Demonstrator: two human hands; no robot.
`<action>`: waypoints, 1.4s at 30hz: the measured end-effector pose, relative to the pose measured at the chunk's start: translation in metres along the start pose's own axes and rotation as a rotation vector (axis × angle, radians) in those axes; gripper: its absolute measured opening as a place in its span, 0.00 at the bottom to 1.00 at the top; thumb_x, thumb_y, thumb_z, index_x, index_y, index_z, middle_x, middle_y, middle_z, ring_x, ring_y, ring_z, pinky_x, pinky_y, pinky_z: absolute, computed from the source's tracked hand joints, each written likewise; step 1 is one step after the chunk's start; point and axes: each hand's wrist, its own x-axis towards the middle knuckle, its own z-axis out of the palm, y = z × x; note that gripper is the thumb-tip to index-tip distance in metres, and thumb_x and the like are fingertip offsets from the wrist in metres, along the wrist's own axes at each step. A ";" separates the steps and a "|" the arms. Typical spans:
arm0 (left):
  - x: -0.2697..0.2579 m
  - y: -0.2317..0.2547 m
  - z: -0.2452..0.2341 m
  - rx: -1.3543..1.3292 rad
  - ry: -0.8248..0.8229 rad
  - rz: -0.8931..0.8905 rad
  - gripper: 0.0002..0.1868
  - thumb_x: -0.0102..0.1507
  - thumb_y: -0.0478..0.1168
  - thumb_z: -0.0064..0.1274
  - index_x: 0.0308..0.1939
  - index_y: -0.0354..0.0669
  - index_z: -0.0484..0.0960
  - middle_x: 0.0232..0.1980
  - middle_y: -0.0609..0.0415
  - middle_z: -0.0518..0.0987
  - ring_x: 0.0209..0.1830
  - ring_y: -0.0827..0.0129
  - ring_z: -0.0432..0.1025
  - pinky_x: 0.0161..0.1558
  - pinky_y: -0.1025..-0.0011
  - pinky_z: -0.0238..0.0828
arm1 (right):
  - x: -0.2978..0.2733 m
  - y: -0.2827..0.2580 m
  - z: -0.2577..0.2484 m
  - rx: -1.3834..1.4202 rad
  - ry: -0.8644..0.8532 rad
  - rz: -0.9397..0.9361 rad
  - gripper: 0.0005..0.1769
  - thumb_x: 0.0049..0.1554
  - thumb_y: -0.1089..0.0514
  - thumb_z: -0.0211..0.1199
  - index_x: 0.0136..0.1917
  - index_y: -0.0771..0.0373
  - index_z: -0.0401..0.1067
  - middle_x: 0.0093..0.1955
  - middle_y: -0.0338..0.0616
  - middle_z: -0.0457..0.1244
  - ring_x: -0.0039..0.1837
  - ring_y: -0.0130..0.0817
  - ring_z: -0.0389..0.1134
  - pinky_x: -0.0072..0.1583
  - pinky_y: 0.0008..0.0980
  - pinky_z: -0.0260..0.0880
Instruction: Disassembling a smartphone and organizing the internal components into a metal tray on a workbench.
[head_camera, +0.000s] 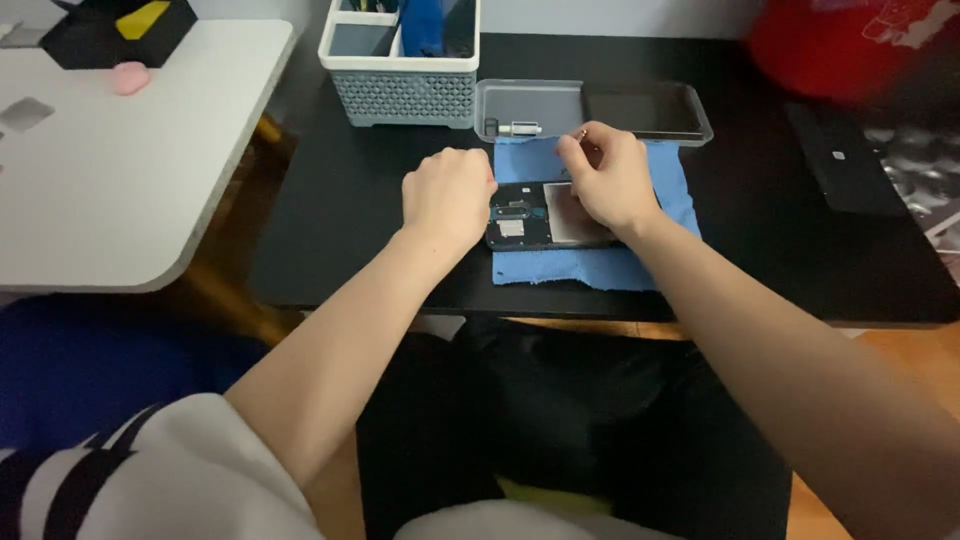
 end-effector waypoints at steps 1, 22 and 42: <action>-0.001 0.001 -0.001 0.004 -0.002 -0.001 0.07 0.68 0.37 0.52 0.39 0.44 0.86 0.35 0.45 0.84 0.40 0.48 0.82 0.39 0.53 0.81 | 0.000 -0.002 0.000 0.005 0.000 0.002 0.11 0.66 0.53 0.57 0.47 0.56 0.78 0.23 0.37 0.64 0.34 0.32 0.71 0.47 0.31 0.71; 0.021 -0.012 -0.006 -0.335 -0.290 -0.249 0.17 0.74 0.40 0.40 0.53 0.50 0.87 0.59 0.50 0.83 0.60 0.63 0.77 0.60 0.63 0.73 | 0.000 0.000 -0.005 0.025 -0.054 -0.111 0.13 0.69 0.54 0.56 0.46 0.61 0.75 0.33 0.38 0.66 0.34 0.27 0.66 0.39 0.33 0.64; 0.058 -0.022 -0.026 -0.013 -0.527 0.177 0.10 0.64 0.37 0.50 0.40 0.46 0.88 0.27 0.59 0.78 0.30 0.70 0.70 0.38 0.67 0.70 | -0.002 -0.004 -0.006 0.017 -0.063 -0.067 0.13 0.68 0.54 0.56 0.46 0.60 0.75 0.33 0.37 0.66 0.34 0.27 0.66 0.40 0.32 0.67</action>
